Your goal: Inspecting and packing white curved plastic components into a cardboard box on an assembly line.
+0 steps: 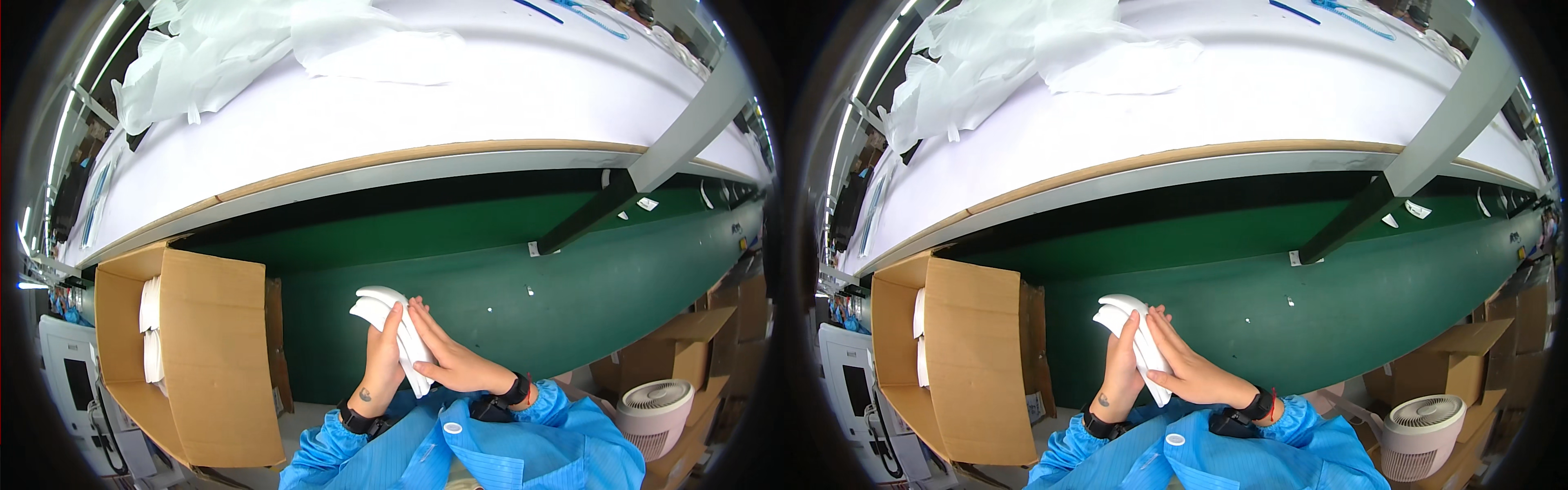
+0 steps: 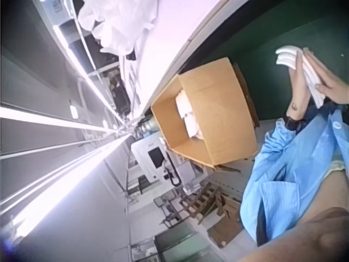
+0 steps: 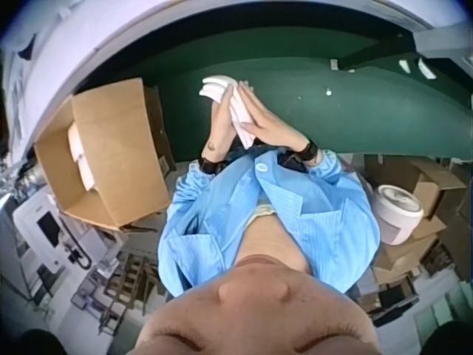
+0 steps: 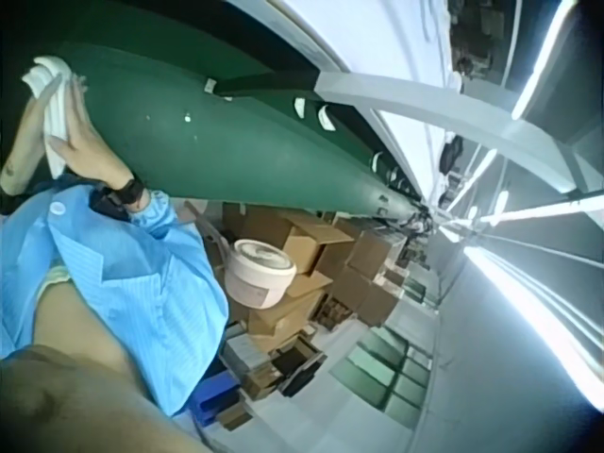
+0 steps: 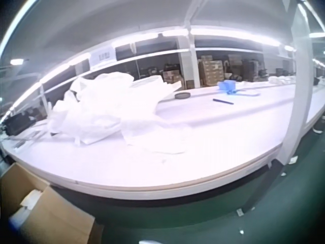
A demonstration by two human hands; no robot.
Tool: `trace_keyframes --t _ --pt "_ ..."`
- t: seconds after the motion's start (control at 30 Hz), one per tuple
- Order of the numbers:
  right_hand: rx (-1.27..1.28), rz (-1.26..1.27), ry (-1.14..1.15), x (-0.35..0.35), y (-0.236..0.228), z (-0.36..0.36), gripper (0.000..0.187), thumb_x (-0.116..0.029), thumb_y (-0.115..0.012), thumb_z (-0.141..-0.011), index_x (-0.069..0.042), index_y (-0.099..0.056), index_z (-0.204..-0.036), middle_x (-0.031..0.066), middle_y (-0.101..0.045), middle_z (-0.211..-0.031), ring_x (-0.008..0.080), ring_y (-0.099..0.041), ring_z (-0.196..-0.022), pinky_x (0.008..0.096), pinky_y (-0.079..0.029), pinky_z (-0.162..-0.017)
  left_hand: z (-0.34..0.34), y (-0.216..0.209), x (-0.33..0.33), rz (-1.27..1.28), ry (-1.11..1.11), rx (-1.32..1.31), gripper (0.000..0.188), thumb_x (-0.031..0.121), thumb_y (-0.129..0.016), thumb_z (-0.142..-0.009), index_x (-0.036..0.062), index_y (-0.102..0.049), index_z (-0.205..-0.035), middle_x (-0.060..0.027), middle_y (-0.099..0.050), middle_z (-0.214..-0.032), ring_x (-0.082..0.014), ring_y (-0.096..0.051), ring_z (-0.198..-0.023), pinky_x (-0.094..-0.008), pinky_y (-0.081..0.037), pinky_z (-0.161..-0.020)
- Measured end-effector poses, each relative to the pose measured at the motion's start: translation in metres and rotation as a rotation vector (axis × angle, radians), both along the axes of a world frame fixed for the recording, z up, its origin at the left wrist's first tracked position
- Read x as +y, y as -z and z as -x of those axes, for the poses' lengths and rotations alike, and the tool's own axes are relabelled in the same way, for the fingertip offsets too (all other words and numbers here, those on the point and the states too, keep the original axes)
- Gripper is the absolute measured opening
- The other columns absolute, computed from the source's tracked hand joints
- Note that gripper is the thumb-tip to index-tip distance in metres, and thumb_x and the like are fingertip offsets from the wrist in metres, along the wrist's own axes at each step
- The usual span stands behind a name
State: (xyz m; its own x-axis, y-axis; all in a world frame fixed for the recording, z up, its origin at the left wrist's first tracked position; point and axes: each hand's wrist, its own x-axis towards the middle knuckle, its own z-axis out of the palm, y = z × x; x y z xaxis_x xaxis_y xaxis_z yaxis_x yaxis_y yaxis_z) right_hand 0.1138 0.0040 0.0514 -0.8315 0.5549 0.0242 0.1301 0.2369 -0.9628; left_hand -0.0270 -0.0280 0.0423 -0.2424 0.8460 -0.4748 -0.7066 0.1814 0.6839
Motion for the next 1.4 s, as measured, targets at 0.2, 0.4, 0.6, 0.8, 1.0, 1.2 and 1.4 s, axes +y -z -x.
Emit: trace_keyframes --t 0.2,0.4,0.6,0.8,1.0,1.2,1.4 --pt "-0.108 -0.107 -0.162 0.013 0.01 -0.013 0.069 -0.031 -0.048 -0.094 -0.002 -0.014 -0.146 0.0214 -0.017 -0.151 0.0364 -0.018 -0.139 0.0414 -0.018 -0.113 0.011 0.009 -0.011 0.037 0.042 0.011 0.047 0.019 -0.059 -0.09 -0.005 -0.038 -0.124 -0.0211 -0.056 -0.116 -0.0254 -0.059 -0.1 -0.0356 -0.05 -0.085" --pt "-0.171 0.047 -0.144 0.026 0.011 -0.024 0.05 -0.031 -0.05 -0.094 -0.007 -0.041 -0.137 0.0161 -0.043 -0.139 0.0312 -0.044 -0.127 0.0382 -0.038 -0.103 0.007 0.025 -0.017 0.123 0.126 0.038 0.027 0.022 -0.061 -0.089 -0.003 -0.058 -0.1 -0.0105 -0.063 -0.088 -0.0166 -0.062 -0.075 -0.0279 -0.05 -0.065" --pt "-0.159 0.311 0.005 0.058 0.046 -0.034 0.042 -0.022 -0.05 -0.095 -0.003 -0.046 -0.132 0.0141 -0.055 -0.127 0.0253 -0.055 -0.116 0.0345 -0.044 -0.097 0.012 0.048 -0.015 0.266 0.157 0.009 0.028 0.019 -0.065 -0.086 -0.0026 -0.055 -0.101 -0.0138 -0.064 -0.091 -0.0245 -0.066 -0.08 -0.0346 -0.054 -0.068" --pt "0.227 0.928 0.532 0.151 0.118 -0.066 0.052 -0.018 -0.051 -0.095 -0.004 -0.028 -0.14 0.0172 -0.046 -0.133 0.028 -0.051 -0.119 0.0355 -0.044 -0.098 0.024 0.066 -0.013 0.345 0.187 0.065 0.031 0.019 -0.06 -0.088 -0.0011 -0.047 -0.106 -0.0175 -0.062 -0.096 -0.0293 -0.066 -0.08 -0.0394 -0.056 -0.068" --pt "-0.04 0.454 1.029 0.268 0.237 -0.107 0.071 -0.024 -0.062 -0.085 -0.007 -0.023 -0.143 0.0141 -0.038 -0.131 0.0237 -0.046 -0.111 0.0369 -0.044 -0.087 0.033 0.085 -0.035 0.385 0.054 0.007 0.028 0.018 -0.067 -0.085 -0.002 -0.056 -0.101 -0.0134 -0.065 -0.091 -0.0243 -0.066 -0.076 -0.0343 -0.055 -0.065" --pt "-0.617 -0.401 1.069 0.365 0.355 -0.237 0.04 -0.032 -0.059 -0.086 -0.004 -0.056 -0.115 0.0169 -0.06 -0.106 0.0327 -0.056 -0.102 0.0444 -0.048 -0.083 0.025 0.099 -0.015 0.335 0.145 0.033 0.034 0.028 -0.068 -0.084 -0.0008 -0.059 -0.099 -0.008 -0.062 -0.089 -0.0153 -0.063 -0.077 -0.0267 -0.052 -0.067" --pt "-1.299 -0.67 1.107 0.373 0.371 -0.216 0.052 -0.027 -0.057 -0.081 0.003 -0.044 -0.122 0.023 -0.056 -0.112 0.0401 -0.053 -0.108 0.0461 -0.042 -0.095 0.033 0.104 -0.022 0.402 0.114 0.084 0.031 0.032 -0.066 -0.085 0.0035 -0.057 -0.091 -0.0055 -0.061 -0.085 -0.0133 -0.062 -0.073 -0.0259 -0.05 -0.066"
